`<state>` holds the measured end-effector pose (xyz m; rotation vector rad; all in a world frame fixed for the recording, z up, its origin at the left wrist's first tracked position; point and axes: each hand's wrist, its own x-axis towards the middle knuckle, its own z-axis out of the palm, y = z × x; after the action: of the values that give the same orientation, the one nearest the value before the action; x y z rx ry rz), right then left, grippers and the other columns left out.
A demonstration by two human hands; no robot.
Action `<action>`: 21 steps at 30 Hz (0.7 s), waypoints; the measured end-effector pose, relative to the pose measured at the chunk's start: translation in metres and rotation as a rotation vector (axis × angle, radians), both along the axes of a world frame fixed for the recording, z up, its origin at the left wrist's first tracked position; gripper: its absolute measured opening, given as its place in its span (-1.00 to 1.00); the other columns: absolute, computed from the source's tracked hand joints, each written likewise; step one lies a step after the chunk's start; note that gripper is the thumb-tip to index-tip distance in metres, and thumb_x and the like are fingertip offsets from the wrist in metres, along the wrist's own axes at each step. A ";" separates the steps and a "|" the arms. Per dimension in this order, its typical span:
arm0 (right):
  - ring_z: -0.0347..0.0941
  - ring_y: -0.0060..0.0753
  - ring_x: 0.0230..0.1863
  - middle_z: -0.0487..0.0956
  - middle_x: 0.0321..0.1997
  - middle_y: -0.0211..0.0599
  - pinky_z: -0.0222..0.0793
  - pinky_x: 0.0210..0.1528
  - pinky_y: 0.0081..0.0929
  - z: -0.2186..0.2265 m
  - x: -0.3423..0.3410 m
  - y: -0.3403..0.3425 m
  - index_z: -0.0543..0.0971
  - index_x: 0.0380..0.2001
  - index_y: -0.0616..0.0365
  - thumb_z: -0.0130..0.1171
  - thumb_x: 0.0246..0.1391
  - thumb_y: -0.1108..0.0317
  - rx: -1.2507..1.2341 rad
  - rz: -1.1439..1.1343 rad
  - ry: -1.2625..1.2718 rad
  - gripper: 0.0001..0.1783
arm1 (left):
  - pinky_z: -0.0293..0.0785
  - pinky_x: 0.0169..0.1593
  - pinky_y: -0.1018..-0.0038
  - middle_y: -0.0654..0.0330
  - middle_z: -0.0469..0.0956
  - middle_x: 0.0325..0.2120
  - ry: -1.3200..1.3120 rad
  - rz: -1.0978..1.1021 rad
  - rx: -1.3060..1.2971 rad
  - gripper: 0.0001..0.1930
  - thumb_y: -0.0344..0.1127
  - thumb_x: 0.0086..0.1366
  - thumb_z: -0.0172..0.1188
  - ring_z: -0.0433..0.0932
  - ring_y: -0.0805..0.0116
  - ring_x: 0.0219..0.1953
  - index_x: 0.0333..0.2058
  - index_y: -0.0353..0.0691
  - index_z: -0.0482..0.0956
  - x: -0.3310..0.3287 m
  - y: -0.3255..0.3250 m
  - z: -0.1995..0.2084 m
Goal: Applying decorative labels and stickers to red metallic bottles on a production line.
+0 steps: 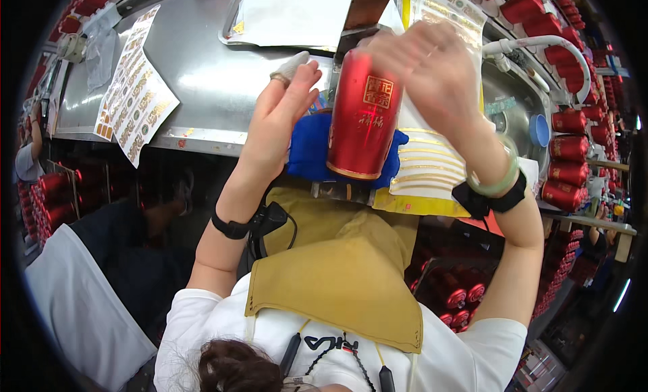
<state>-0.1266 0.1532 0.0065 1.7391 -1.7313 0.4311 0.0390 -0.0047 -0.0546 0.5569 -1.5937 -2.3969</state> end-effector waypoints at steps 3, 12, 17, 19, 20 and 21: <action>0.45 -0.32 -0.31 0.45 -0.49 -0.46 0.47 -0.19 -0.34 -0.018 0.075 0.006 0.46 -0.52 -0.03 0.23 -0.22 0.32 0.155 0.236 -0.150 -0.85 | 0.17 0.45 0.12 -0.18 0.30 0.32 -0.002 0.073 -0.018 -0.38 0.02 0.57 -0.09 0.26 0.04 0.41 0.34 -0.41 0.21 0.006 -0.009 -0.002; 0.47 -0.50 -0.40 0.70 -0.18 -0.59 0.18 -0.13 -0.44 -0.043 -0.005 0.032 0.68 -0.23 -0.16 0.31 -0.07 0.33 -0.070 0.066 -0.118 -0.75 | 0.21 0.44 0.15 -0.19 0.34 0.29 0.000 0.008 0.029 -0.38 0.00 0.59 -0.15 0.32 0.04 0.37 0.34 -0.45 0.21 0.010 -0.006 -0.006; 0.46 -0.42 -0.37 0.63 -0.23 -0.52 0.37 -0.23 -0.36 -0.040 0.051 0.045 0.66 -0.16 -0.01 0.32 -0.12 0.36 0.070 0.259 -0.467 -0.65 | 0.27 0.38 0.17 -0.13 0.38 0.27 -0.049 -0.073 0.053 -0.36 0.05 0.57 -0.12 0.36 0.11 0.34 0.34 -0.41 0.24 0.005 0.002 -0.008; 0.51 -0.38 -0.35 0.66 -0.28 -0.47 0.27 -0.23 -0.35 -0.040 0.011 0.027 0.65 -0.23 0.01 0.39 -0.04 0.48 -0.175 -0.049 -0.471 -0.74 | 0.31 0.33 0.25 -0.05 0.41 0.26 -0.049 -0.125 -0.001 -0.38 0.05 0.57 -0.11 0.40 0.18 0.30 0.33 -0.37 0.28 0.002 0.007 -0.001; 0.53 -0.37 -0.31 0.68 -0.32 -0.42 0.23 -0.22 -0.36 -0.034 -0.017 0.030 0.66 -0.24 0.01 0.37 -0.02 0.47 -0.222 -0.174 -0.318 -0.77 | 0.31 0.33 0.25 -0.05 0.41 0.26 -0.039 -0.141 -0.001 -0.38 0.05 0.57 -0.11 0.40 0.18 0.30 0.33 -0.37 0.28 0.001 0.010 0.003; 0.54 -0.36 -0.29 0.66 -0.37 -0.42 0.28 -0.20 -0.33 -0.013 -0.025 0.034 0.66 -0.28 0.03 0.36 0.00 0.46 -0.174 -0.313 -0.135 -0.82 | 0.28 0.33 0.31 0.00 0.43 0.24 -0.061 -0.153 -0.004 -0.40 0.02 0.57 -0.08 0.40 0.27 0.28 0.32 -0.39 0.30 -0.001 0.010 0.004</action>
<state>-0.1521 0.1868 -0.0068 1.3150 -1.9581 0.5499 0.0383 0.0056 -0.0506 0.5296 -1.7245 -2.5081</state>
